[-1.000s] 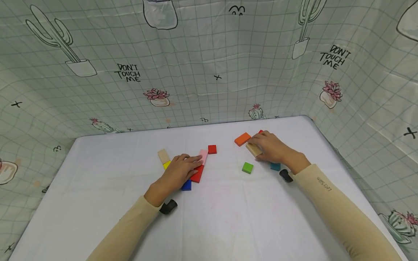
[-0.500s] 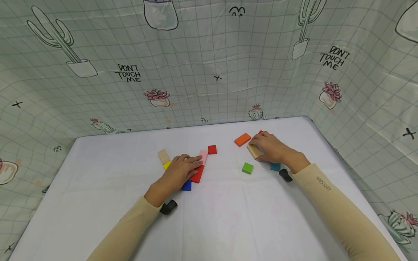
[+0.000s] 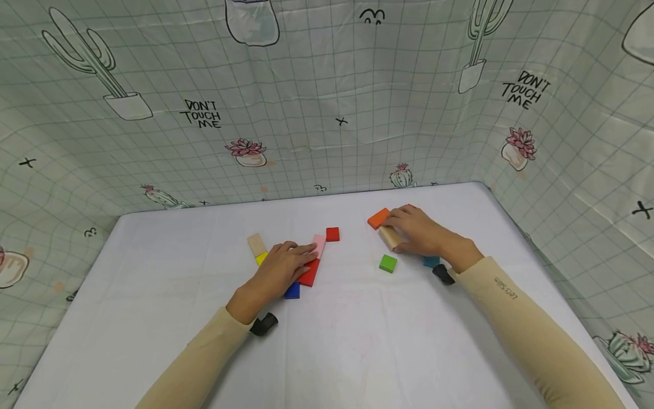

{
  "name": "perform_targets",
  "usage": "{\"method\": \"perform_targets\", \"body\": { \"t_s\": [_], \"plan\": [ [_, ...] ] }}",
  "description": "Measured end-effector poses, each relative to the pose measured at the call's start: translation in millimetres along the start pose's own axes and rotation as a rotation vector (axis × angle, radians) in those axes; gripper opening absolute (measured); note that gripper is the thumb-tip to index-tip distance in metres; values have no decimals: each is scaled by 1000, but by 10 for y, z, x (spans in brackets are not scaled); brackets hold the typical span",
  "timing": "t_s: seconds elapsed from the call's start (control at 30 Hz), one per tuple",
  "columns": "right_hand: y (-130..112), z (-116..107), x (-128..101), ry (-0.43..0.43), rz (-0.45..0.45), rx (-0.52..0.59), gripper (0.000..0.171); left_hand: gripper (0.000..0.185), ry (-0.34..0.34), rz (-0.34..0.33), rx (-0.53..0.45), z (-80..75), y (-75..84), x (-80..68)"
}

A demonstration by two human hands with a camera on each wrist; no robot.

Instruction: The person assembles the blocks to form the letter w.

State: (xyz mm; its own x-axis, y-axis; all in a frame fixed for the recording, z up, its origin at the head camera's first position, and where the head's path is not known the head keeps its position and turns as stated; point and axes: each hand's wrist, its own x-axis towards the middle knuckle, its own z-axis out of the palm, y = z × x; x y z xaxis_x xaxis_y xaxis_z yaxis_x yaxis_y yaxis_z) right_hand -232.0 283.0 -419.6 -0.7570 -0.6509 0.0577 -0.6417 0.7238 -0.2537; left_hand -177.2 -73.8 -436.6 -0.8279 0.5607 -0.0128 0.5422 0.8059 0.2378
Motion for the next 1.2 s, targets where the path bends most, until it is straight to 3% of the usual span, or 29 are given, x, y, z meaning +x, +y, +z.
{"method": "perform_targets", "body": {
  "t_s": [0.27, 0.7, 1.2],
  "plan": [
    [-213, -7, 127, 43, -65, 65, 60, 45, -1, -8, 28, 5, 4, 6],
    [-454, 146, 374, -18, -87, 79, 56, 46, -19, -21, 51, 4, 12, 12],
    [-509, 237, 468, -66, -88, 64, 57, 47, -24, -20, 64, 12, 19, 8]
  ]
}}
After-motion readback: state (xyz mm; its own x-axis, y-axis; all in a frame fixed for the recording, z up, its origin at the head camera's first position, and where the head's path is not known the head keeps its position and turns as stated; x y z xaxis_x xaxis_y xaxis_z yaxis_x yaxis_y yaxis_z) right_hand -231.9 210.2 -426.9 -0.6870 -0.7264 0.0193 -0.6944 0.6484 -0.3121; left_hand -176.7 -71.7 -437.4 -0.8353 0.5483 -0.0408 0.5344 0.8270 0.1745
